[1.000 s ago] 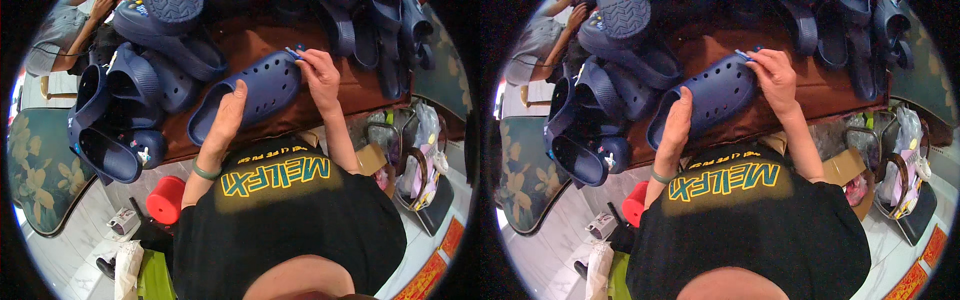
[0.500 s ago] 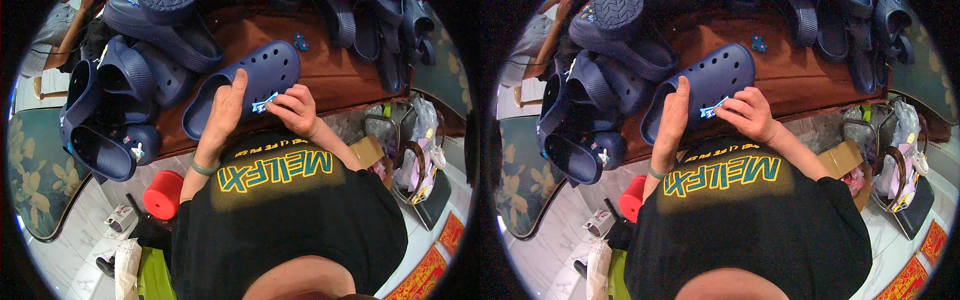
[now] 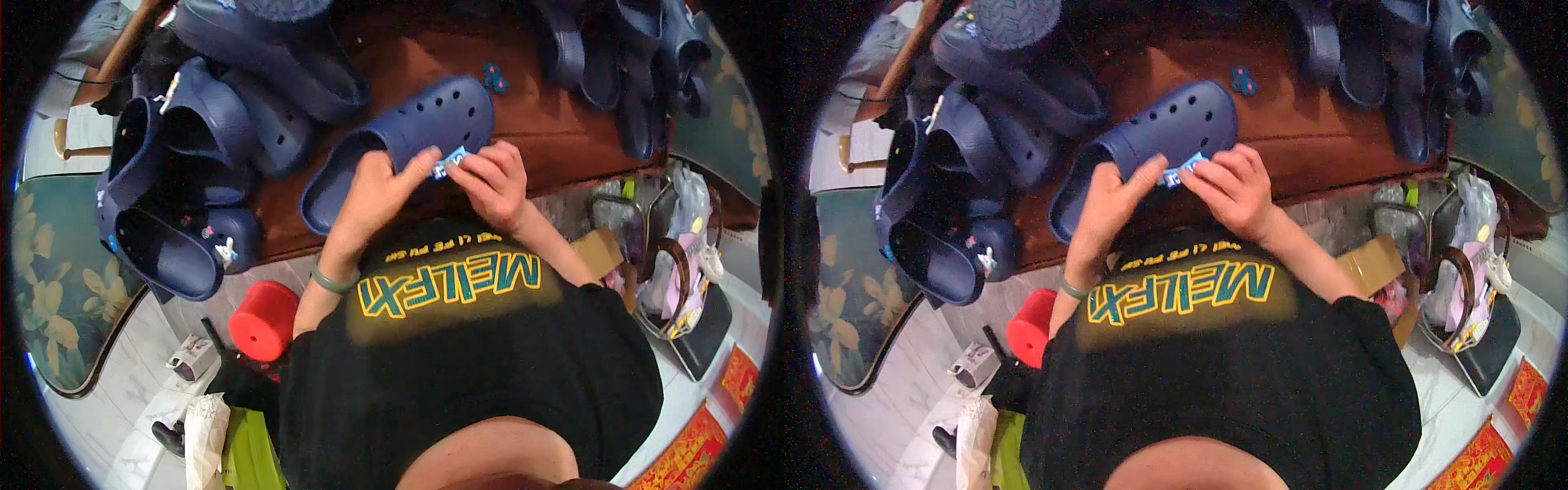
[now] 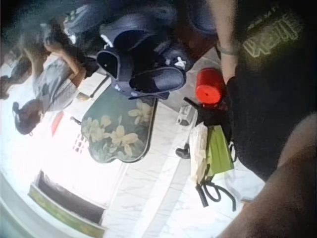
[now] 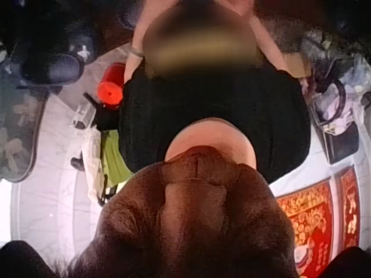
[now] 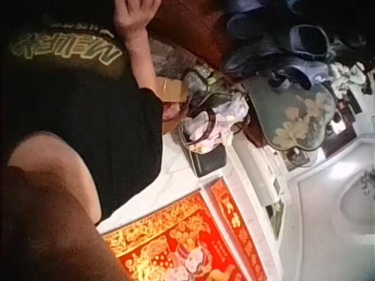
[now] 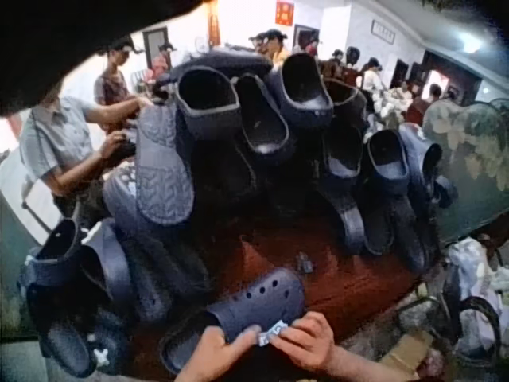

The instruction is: Attaching decorative charms to the holes of dark blue clogs.

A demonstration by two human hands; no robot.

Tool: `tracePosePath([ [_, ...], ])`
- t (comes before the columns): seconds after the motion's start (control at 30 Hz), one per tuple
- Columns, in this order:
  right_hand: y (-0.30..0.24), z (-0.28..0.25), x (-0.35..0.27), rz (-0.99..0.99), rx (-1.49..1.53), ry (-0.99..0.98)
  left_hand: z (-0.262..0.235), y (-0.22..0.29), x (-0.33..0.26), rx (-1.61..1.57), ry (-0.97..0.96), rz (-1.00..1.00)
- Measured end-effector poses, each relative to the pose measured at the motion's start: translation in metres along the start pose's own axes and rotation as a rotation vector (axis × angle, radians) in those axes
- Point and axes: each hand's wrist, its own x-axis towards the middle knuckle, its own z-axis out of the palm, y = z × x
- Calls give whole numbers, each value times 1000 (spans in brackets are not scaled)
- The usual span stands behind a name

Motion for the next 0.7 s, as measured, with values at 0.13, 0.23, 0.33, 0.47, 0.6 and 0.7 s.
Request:
tracePosePath([
  [0.13, -4, 15, -3, -35, 47, 71, -4, -2, -4, 75, -43, 66],
  [0.23, -6, 15, -13, -2, 59, 25, -2, -11, -4, 138, -77, 50],
  [0.33, -18, 3, -6, -13, 5, -63, -1, -6, -11, 265, -108, -30],
  [0.47, -25, -7, -2, -61, -111, -153, -1, -10, -20, 263, -103, 100],
  [0.6, -18, -14, 4, -91, -124, -245, -2, -6, -15, 403, -116, -35],
  [0.7, -11, -19, 16, -109, -35, -257, 0, -21, -13, 347, -95, -17],
])
